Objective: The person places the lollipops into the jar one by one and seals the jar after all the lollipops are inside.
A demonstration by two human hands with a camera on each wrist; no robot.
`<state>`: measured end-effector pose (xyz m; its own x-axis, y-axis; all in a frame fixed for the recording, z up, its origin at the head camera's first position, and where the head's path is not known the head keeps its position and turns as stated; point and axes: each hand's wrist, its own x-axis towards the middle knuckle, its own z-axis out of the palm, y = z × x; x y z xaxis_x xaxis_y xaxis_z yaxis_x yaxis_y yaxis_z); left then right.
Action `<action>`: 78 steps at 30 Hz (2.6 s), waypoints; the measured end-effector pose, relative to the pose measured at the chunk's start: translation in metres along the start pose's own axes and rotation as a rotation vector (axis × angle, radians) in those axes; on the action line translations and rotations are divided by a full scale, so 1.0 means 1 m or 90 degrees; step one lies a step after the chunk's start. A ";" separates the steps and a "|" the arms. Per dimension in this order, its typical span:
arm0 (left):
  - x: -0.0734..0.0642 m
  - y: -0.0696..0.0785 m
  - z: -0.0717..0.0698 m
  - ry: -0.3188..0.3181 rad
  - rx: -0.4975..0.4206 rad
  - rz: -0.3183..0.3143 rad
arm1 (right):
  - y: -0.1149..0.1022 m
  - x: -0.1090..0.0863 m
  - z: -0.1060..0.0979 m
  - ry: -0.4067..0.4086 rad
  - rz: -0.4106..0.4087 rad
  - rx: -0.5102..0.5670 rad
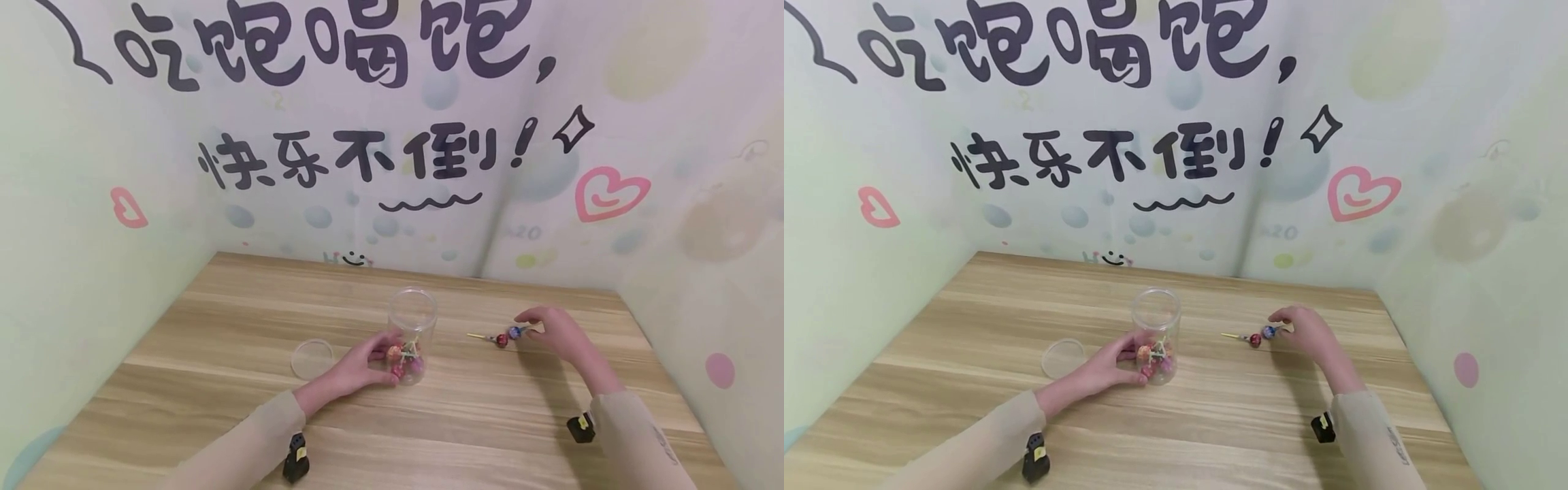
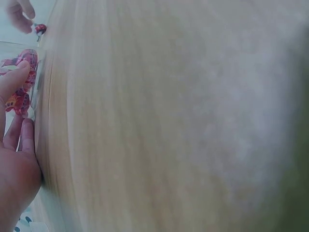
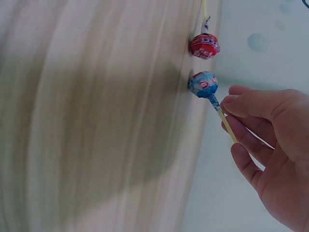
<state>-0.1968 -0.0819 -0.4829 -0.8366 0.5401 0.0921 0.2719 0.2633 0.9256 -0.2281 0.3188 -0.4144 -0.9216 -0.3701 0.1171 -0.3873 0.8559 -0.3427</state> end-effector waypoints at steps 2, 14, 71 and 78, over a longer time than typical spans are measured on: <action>0.000 0.000 0.000 0.000 0.002 -0.001 | 0.003 -0.002 0.003 0.000 0.008 -0.004; 0.001 0.001 0.000 0.001 -0.001 -0.004 | 0.016 -0.007 0.013 -0.004 0.039 -0.041; -0.001 0.002 -0.002 -0.005 0.008 0.022 | -0.005 0.016 -0.019 -0.015 -0.060 0.060; -0.001 0.003 -0.002 -0.005 0.003 0.022 | -0.026 0.030 -0.032 -0.001 -0.091 0.049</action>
<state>-0.1960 -0.0835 -0.4798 -0.8225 0.5558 0.1207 0.3027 0.2482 0.9202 -0.2462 0.2975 -0.3721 -0.8570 -0.4869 0.1688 -0.5116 0.7639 -0.3933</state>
